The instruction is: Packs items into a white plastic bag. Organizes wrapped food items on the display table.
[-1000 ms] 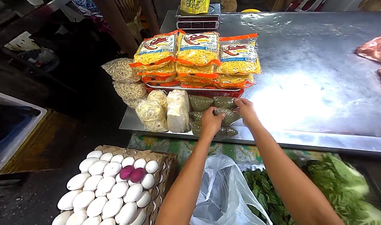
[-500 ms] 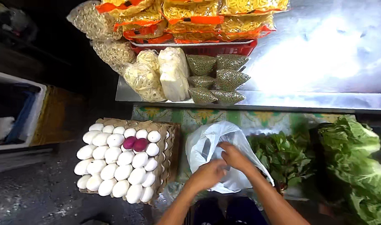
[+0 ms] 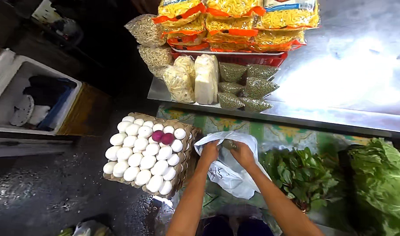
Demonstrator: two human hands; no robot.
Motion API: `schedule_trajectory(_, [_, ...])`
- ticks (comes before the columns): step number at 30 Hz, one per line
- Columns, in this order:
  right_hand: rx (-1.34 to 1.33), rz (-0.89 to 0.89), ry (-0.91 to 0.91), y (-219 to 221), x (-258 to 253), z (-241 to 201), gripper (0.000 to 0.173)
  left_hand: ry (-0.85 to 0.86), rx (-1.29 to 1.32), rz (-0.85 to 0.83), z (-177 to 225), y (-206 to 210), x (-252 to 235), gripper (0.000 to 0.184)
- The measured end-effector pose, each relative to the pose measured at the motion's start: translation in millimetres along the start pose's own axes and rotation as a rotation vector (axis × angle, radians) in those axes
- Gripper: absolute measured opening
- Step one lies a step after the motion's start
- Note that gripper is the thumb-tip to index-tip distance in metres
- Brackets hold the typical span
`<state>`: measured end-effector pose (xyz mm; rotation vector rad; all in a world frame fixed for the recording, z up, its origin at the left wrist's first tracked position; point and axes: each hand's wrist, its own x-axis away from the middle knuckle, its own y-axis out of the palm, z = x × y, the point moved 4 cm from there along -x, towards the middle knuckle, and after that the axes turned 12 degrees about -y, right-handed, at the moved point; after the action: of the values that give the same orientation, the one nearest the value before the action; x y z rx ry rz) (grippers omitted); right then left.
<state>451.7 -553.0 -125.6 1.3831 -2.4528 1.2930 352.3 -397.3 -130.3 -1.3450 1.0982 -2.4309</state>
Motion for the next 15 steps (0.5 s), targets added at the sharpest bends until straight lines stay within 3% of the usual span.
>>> schedule_trajectory(4, [-0.678, 0.155, 0.24, -14, 49, 17, 0.051, 0.067, 0.126, 0.156, 11, -17, 45, 0.049])
schedule_trajectory(6, [-1.007, 0.091, 0.269, -21, 72, 14, 0.048, 0.21, 0.309, 0.134, 32, -27, 95, 0.054])
schedule_trajectory(8, [-1.175, -0.036, 0.178, -37, 87, -2, 0.046, 0.408, 0.37, 0.116, 52, -36, 141, 0.064])
schedule_trajectory(11, [-1.071, -0.237, -0.01, -72, 87, -37, 0.043, 0.631, 0.286, 0.202, 71, -57, 165, 0.066])
schedule_trajectory(15, [-0.922, -0.185, -0.193, -127, 63, -78, 0.053, 0.687, 0.149, 0.362, 99, -115, 157, 0.051])
